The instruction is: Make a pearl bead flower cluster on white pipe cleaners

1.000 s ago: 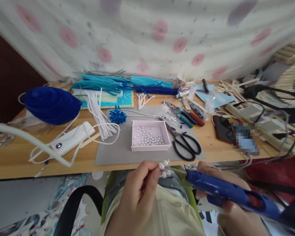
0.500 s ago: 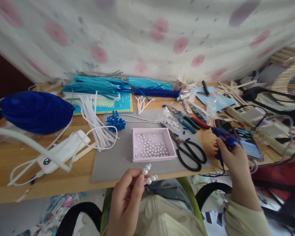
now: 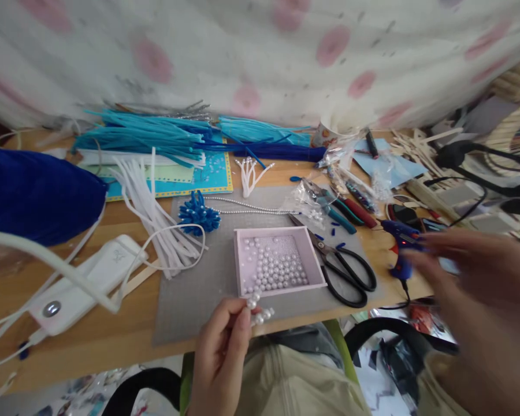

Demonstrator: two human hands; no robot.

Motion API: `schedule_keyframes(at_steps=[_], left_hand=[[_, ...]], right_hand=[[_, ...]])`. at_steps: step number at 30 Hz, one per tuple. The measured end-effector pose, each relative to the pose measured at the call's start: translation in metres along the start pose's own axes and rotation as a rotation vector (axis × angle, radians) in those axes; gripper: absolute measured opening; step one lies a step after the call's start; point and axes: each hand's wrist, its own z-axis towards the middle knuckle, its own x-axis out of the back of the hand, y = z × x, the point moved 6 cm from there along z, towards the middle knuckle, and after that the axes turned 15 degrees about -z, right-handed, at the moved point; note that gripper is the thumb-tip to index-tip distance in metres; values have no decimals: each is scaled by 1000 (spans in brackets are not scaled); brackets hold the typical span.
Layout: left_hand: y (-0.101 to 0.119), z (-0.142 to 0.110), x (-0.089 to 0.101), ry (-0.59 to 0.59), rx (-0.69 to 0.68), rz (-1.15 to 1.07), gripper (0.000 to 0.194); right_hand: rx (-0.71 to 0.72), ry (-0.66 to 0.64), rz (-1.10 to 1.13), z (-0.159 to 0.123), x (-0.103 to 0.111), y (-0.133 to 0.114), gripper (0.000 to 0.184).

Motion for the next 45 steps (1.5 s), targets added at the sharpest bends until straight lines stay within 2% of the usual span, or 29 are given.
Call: schedule_keyframes(at_steps=[2,3,5,7,10,15,19,22,24,27,31,34,38,45], left_hand=[[2,-1,2,3,-1,4,39],[3,-3,4,10,-5,8,40],[6,-6,9,30,-20,24,39],[8,-9,14,47,-33,38,38],[11,-9,18,44,-43,55,39],[15,-3,20,7,-34,57,36],[14,-1,17,-26,-28,25,37],[13,-2,11,-50,-29,-16,35],[13,-5,4,-62,-24,-55,36],[15,-11,-7,-84,-18,-131,41],[20,-27,-23,-129,-9,-145,46],[25,-42,-35,-175,-16,-74,47],[32,-61,-51,-269,-22,-29,46],[30,-81,-64,-364,81,-21,48]], right_hand=[[530,-231,44,0,-30,-73,11],[729,-389,2,-4,-50,-100,16],[957,-664,-229,-12,-91,-128,24],[1018,-836,-482,-15,-119,-135,25],[1002,-933,-663,-17,-136,-138,26],[1001,-960,-660,-22,-135,-139,26],[1050,-875,-571,-19,-126,-139,20],[1017,-802,-480,-7,-114,-138,15],[959,-786,-336,-1,-104,-135,22],[792,-767,86,0,-86,-125,28],[345,-616,770,-15,-62,-100,16],[117,-504,1091,-37,-48,-88,8],[99,-446,1240,-54,-28,-85,6],[188,-375,1311,-54,-1,-78,10]])
